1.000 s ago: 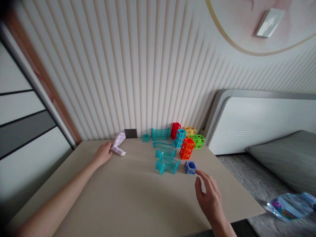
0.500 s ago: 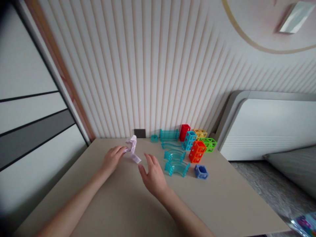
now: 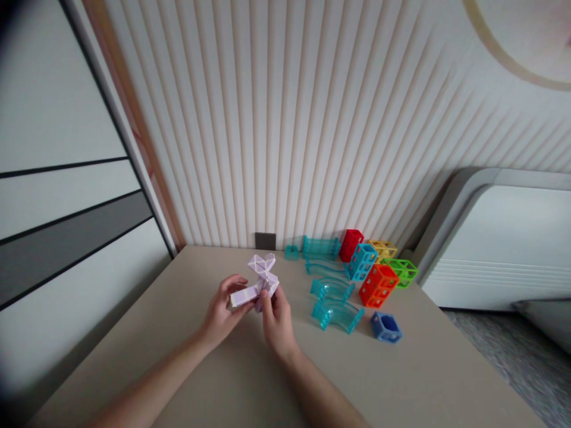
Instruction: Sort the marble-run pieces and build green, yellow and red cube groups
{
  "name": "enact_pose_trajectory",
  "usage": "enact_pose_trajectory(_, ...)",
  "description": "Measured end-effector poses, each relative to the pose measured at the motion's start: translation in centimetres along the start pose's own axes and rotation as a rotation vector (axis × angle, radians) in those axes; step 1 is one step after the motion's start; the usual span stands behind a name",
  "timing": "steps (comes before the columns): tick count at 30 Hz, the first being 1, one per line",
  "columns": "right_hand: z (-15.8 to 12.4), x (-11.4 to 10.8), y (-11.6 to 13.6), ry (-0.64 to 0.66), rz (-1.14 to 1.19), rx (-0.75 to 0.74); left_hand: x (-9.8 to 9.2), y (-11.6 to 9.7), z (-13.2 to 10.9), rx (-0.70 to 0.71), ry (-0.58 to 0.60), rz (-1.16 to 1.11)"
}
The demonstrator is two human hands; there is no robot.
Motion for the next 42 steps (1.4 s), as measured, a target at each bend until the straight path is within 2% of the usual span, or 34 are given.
enact_pose_trajectory(4, -0.7, 0.3, -0.7, 0.012, 0.064, 0.017, 2.0, -0.2, -0.6, -0.095, 0.163, -0.113)
enact_pose_trajectory(10, -0.7, 0.3, -0.6, 0.077, 0.075, 0.057, 2.3, 1.8, -1.1, -0.272, 0.185, -0.277)
enact_pose_trajectory(16, -0.7, -0.1, 0.2, 0.083, 0.030, 0.124, 1.4, 3.3, -1.0, -0.382, -0.003, -0.324)
enact_pose_trajectory(24, -2.0, 1.3, 0.5, 0.229, -0.041, 0.112, 0.4, 4.8, -0.9, -0.453, -0.189, -0.568)
enact_pose_trajectory(29, -2.4, 1.8, 1.2, 0.313, -0.040, 0.152, -0.5, 4.7, -0.1, -0.434, -0.256, -0.664)
enact_pose_trajectory(33, -3.1, 2.3, 1.3, 0.443, -0.046, 0.203, -2.7, 4.7, 1.2, -0.389, -0.376, -0.697)
enact_pose_trajectory(36, -3.3, 2.5, 1.8, 0.517, -0.154, 0.129, -4.1, 4.9, 2.0, -0.377, -0.413, -0.745)
enact_pose_trajectory(42, -2.7, 1.8, 3.5, 0.469, -0.471, -0.076, -5.2, 4.3, 2.3, -0.349, -0.427, -0.763)
Point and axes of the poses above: each hand's wrist, its own z-axis towards the middle knuckle, its own x-axis out of the palm, y = z × x, the point moved 8 cm from there along z, towards the middle knuckle, and after that the axes turned 3 degrees about z, right-handed, at the moved point
